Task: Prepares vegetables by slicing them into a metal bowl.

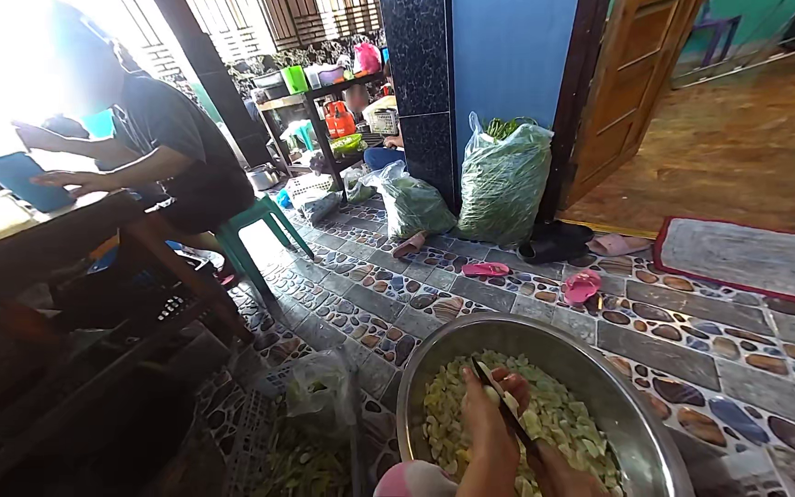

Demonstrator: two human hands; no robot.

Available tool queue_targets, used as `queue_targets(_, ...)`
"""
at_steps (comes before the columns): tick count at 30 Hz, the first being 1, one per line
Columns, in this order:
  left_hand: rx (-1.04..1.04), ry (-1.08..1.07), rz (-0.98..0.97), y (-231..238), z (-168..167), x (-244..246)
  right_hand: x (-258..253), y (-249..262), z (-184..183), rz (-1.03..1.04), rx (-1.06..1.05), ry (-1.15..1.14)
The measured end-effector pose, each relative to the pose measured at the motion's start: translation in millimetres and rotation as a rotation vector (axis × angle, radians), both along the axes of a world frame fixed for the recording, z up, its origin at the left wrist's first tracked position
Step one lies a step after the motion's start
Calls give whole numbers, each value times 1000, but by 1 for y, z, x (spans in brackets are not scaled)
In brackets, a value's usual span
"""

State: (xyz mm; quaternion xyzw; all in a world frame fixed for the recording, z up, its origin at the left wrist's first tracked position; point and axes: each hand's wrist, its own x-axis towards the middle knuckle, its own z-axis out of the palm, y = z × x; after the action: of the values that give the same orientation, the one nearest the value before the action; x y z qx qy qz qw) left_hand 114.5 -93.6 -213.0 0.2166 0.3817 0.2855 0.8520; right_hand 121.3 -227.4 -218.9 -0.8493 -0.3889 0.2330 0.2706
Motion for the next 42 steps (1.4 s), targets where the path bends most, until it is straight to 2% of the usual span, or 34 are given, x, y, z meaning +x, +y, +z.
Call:
queue_targets(6,-32,38,57,5,-4,-1,1,5,9,1,-147,-4)
queue_targets(12,-51,46,89,11,-9,-3,3,-8,31,26,-3,-18)
queue_targets(18,-83,83,43,5,-9,-2,-3,-3,6,63,-57,96)
queue_targets(23,-26,157,19,1,-10,-1,-9,-1,-17,22,-40,64)
queue_targets(25,42,200,-28,3,-16,-1,0,-3,-17,30,-60,101)
queue_targets(27,140,318,-101,9,-26,-1,20,-7,-7,47,-165,98)
queue_targets(30,417,518,-149,20,-47,-3,50,-14,3,-2,-360,-50)
queue_targets(32,817,688,-270,17,-55,-6,62,-14,9,-35,-478,-118)
queue_targets(34,1373,852,-474,1,-54,-7,65,-13,20,-20,-583,-119)
queue_targets(36,1891,749,-565,-18,-63,-8,59,-14,29,24,-575,-94)
queue_targets(37,2049,621,-591,-25,-70,-8,54,-15,33,45,-542,-76)
queue_targets(39,2110,444,-659,-32,-76,-9,49,-22,44,66,-461,-45)
queue_targets(42,2120,472,-608,-22,-70,-3,57,-53,71,56,-440,-29)
